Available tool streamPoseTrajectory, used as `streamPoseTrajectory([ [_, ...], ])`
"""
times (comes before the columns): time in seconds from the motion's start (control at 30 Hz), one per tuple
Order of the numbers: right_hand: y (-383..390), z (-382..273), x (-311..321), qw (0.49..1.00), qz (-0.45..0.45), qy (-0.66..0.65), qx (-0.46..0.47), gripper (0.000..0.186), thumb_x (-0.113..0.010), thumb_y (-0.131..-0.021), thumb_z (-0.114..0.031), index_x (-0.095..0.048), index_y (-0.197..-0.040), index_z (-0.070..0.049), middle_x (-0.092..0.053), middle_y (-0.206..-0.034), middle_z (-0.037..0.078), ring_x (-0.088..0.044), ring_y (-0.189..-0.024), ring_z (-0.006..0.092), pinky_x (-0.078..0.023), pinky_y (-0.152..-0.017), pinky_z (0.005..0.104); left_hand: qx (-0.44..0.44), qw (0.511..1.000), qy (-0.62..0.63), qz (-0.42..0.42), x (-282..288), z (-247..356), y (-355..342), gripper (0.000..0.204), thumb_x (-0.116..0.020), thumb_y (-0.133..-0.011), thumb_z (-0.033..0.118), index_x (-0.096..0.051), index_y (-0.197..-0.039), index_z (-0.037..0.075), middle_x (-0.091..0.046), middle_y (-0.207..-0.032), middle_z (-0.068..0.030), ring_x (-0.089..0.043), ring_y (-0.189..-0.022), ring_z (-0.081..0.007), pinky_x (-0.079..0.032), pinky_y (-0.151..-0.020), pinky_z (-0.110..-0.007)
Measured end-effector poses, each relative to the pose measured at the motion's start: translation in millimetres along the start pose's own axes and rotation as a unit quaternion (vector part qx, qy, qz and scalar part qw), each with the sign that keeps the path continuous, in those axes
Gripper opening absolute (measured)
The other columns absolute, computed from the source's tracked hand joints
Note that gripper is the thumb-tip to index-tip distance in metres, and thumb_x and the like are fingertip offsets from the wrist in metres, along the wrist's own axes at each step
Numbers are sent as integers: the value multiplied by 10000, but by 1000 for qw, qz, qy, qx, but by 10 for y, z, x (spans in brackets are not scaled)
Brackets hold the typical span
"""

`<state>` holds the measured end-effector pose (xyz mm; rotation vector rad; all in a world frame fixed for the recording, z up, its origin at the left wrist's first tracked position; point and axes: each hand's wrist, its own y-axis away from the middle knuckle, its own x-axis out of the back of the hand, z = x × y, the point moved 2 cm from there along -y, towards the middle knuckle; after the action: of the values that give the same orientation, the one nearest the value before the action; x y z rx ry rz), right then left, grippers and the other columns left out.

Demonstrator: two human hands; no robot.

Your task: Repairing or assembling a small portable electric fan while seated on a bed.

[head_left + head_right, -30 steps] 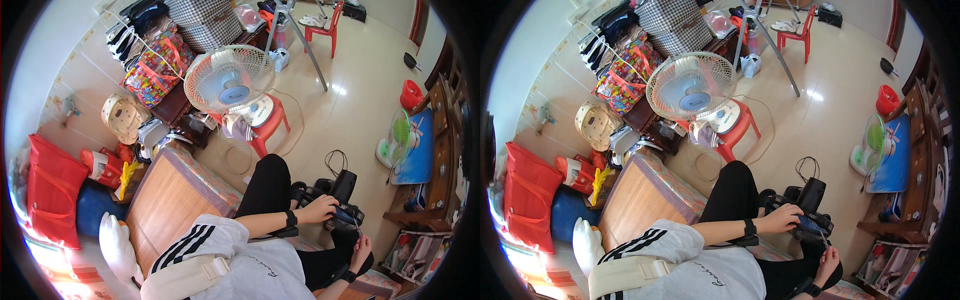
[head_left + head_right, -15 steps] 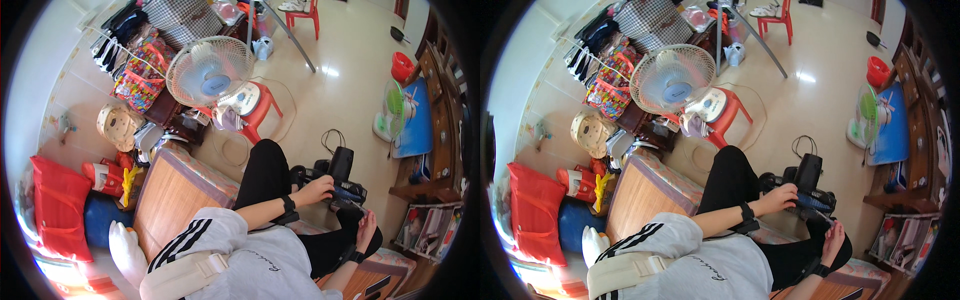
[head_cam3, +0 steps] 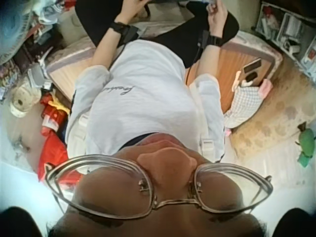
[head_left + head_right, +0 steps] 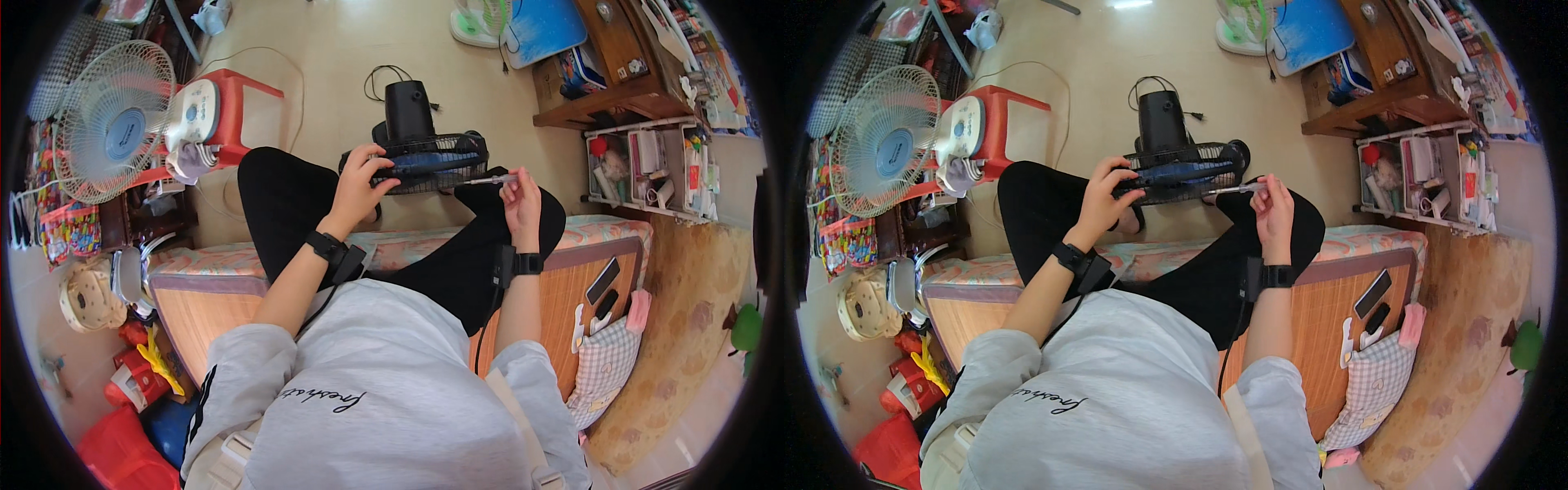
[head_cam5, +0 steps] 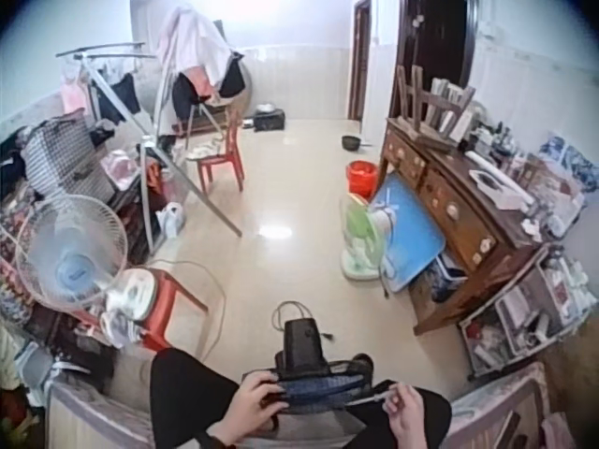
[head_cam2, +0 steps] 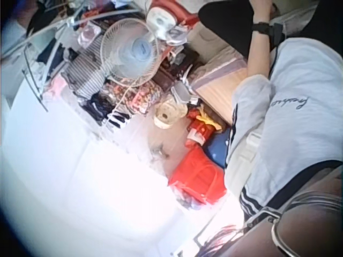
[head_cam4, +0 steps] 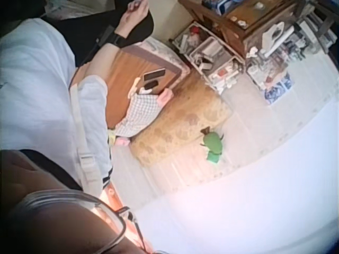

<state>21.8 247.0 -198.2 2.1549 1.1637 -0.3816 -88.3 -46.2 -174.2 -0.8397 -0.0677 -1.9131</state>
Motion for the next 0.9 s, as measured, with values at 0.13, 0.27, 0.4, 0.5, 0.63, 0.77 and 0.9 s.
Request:
streamPoseTrajectory([
  [0.13, 1, -24, 21, 1000, 20, -10, 0, 225, -534, -937, -223, -557, -894, -3, -400, -653, -13, -354, -532, 68, -289, -494, 213, 28, 1000, 8, -7, -53, 3, 23, 317, -779, -625, 82, -607, -887, 34, -549, -1067, -122, -542, -1012, -302, -454, -861, -372],
  [0.27, 30, -28, 4, 1000, 5, 11, -11, 235, -527, -942, -215, -571, -941, 16, -446, -680, 2, -378, -548, 72, -308, -505, 204, 35, 999, -2, -10, -59, 7, 30, 353, -788, -634, 131, -595, -918, 47, -522, -1124, -123, -516, -1055, -306, -433, -890, -377],
  [0.4, 32, 9, -142, 999, -13, 51, -12, 242, -524, -944, -205, -586, -986, 25, -492, -719, 16, -399, -565, 75, -322, -516, 194, 50, 999, 14, -17, -39, -8, 36, 393, -793, -625, 151, -590, -948, 57, -501, -1160, -129, -486, -1093, -317, -414, -908, -391],
  [0.5, 47, 87, -322, 994, -43, 100, -13, 237, -525, -944, -197, -599, -1006, 19, -515, -744, 17, -405, -576, 73, -325, -520, 187, 65, 997, 39, -19, -39, -11, 40, 391, -789, -636, 152, -587, -958, 61, -500, -1168, -125, -483, -1099, -319, -409, -917, -392],
  [0.63, 36, 173, -517, 986, -68, 150, -17, 222, -529, -942, -196, -611, -989, 4, -508, -731, 4, -394, -569, 63, -313, -515, 183, 79, 995, 61, -15, -13, -32, 61, 337, -771, -662, 144, -597, -944, 75, -505, -1175, -111, -480, -1107, -314, -394, -932, -392],
  [0.77, 15, 194, -623, 978, -85, 190, -23, 211, -533, -938, -192, -615, -979, -2, -507, -722, -5, -390, -559, 57, -305, -512, 180, 61, 997, 47, -4, 2, -74, 79, 265, -753, -688, 152, -629, -914, 91, -530, -1172, -91, -500, -1100, -301, -402, -922, -375],
  [0.9, -4, 183, -634, 973, -81, 215, -20, 210, -539, -936, -191, -614, -983, -1, -510, -723, -7, -395, -562, 54, -305, -509, 182, 54, 997, 51, 1, -5, -84, 73, 235, -750, -691, 150, -643, -893, 96, -533, -1171, -83, -491, -1112, -293, -387, -939, -377],
])
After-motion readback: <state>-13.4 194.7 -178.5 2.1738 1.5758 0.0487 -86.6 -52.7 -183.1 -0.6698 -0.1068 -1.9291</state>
